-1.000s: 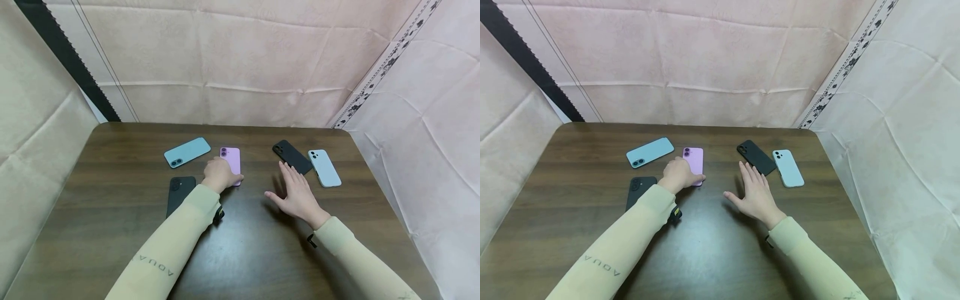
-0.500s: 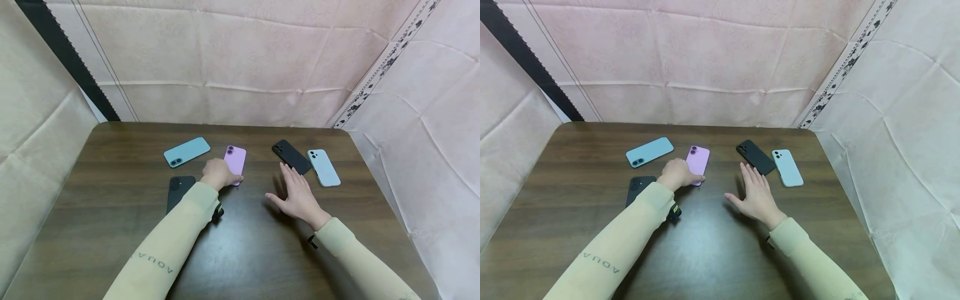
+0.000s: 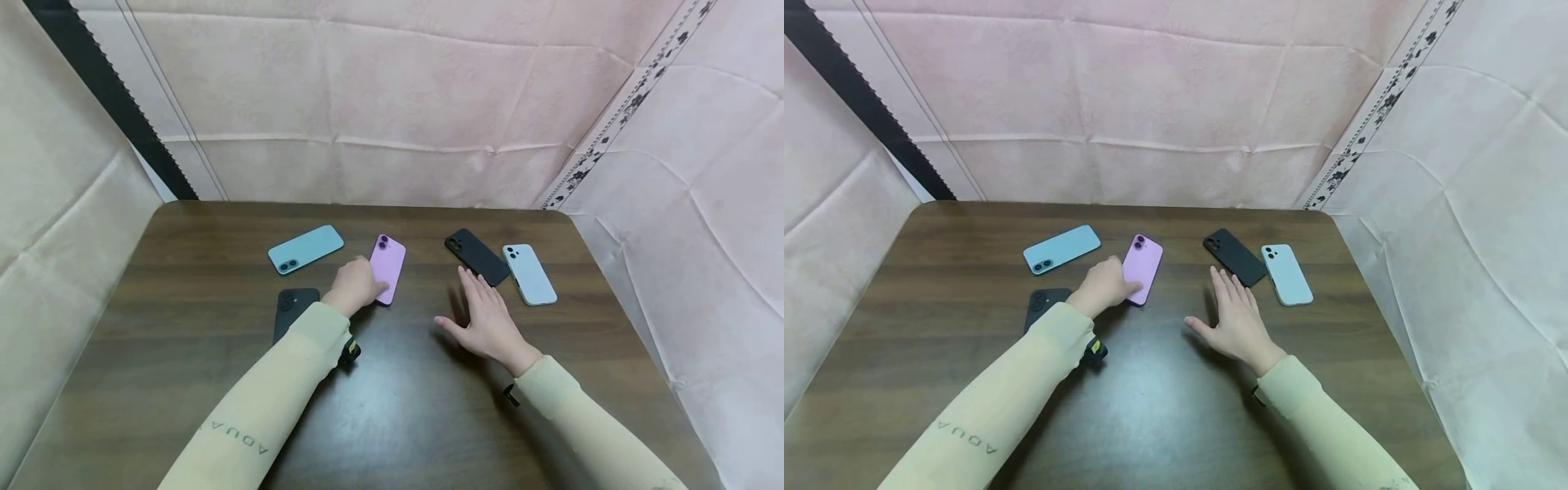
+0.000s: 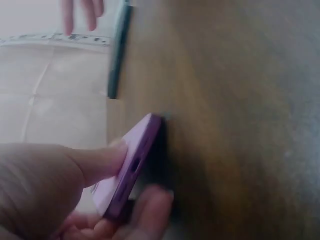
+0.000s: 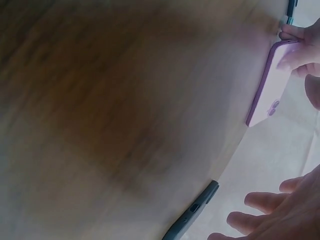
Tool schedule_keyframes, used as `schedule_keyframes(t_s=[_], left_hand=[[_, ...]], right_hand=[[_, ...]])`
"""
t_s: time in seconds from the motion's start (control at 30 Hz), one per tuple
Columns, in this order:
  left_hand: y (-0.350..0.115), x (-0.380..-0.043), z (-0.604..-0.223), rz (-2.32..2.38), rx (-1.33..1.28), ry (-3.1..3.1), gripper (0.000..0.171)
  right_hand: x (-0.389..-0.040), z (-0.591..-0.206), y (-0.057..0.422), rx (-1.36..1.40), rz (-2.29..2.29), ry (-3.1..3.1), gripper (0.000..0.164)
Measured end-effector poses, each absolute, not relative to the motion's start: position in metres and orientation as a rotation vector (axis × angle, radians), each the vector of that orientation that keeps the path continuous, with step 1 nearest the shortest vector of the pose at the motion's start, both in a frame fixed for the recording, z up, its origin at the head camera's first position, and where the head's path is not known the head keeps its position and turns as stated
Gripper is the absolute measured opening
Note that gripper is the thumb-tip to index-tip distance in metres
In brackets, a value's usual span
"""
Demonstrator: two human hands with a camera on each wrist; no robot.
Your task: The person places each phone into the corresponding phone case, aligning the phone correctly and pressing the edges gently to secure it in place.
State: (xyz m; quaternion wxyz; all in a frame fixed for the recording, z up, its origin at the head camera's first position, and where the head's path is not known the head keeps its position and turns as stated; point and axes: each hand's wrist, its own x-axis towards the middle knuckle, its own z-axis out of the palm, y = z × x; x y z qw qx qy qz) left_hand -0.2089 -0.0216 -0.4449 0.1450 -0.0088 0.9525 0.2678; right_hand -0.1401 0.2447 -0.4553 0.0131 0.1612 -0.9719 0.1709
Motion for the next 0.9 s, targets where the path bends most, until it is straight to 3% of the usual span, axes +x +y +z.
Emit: schedule_keyframes(t_s=[0.13, 0.43, 0.9], left_hand=[[-0.032, -0.209, -0.446, 0.951, 0.019, 2.601, 0.048], [-0.054, -0.2, -0.454, 1.274, 0.003, 2.344, 0.032], [-0.092, -0.169, -0.449, 1.694, 0.079, 1.94, 0.032]], right_hand=[[-0.141, -0.457, 0.245, 0.482, 0.534, -3.04, 0.104], [-0.141, -0.457, 0.237, 0.5, 0.55, -3.022, 0.103], [-0.145, -0.447, 0.224, 0.518, 0.76, -2.988, 0.1]])
